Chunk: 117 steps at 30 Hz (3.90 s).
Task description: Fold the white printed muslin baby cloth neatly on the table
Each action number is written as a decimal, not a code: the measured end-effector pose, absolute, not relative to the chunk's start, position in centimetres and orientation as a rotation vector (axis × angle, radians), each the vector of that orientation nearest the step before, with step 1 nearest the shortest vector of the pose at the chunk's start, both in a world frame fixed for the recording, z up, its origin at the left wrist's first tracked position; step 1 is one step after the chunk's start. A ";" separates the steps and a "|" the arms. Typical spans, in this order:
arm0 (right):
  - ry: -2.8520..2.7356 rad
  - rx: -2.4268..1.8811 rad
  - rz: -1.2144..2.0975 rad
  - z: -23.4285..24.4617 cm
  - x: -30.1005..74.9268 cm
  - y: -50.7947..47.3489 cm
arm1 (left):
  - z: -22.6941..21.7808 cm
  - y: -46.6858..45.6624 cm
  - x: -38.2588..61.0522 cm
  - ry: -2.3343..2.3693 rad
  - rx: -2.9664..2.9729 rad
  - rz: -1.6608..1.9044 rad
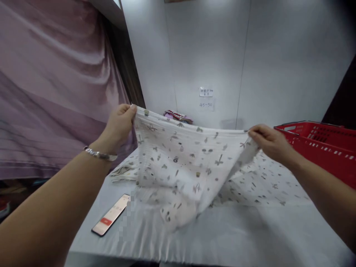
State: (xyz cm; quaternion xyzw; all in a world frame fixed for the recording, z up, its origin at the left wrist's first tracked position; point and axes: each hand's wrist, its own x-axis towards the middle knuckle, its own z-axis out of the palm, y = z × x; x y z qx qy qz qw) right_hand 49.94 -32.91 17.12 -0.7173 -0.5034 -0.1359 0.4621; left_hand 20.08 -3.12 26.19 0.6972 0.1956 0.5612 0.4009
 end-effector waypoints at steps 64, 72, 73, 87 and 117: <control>-2.104 -1.549 -0.055 6.2 42.1 -29.1 | 8.7 -16.8 24.1 0.354 2.660 0.435; -1.839 -1.475 -0.261 3.4 47.2 -29.8 | 11.4 -14.4 17.1 0.619 2.508 0.514; -1.730 -1.525 -0.274 2.5 48.0 -30.1 | 11.2 -14.2 16.4 0.682 2.470 0.501; -1.867 -1.821 0.230 -2.2 50.8 -31.5 | 7.9 -14.1 14.0 0.859 2.335 0.432; -1.572 -2.000 0.717 3.7 54.5 -26.7 | 7.5 -13.7 13.4 0.808 2.290 0.384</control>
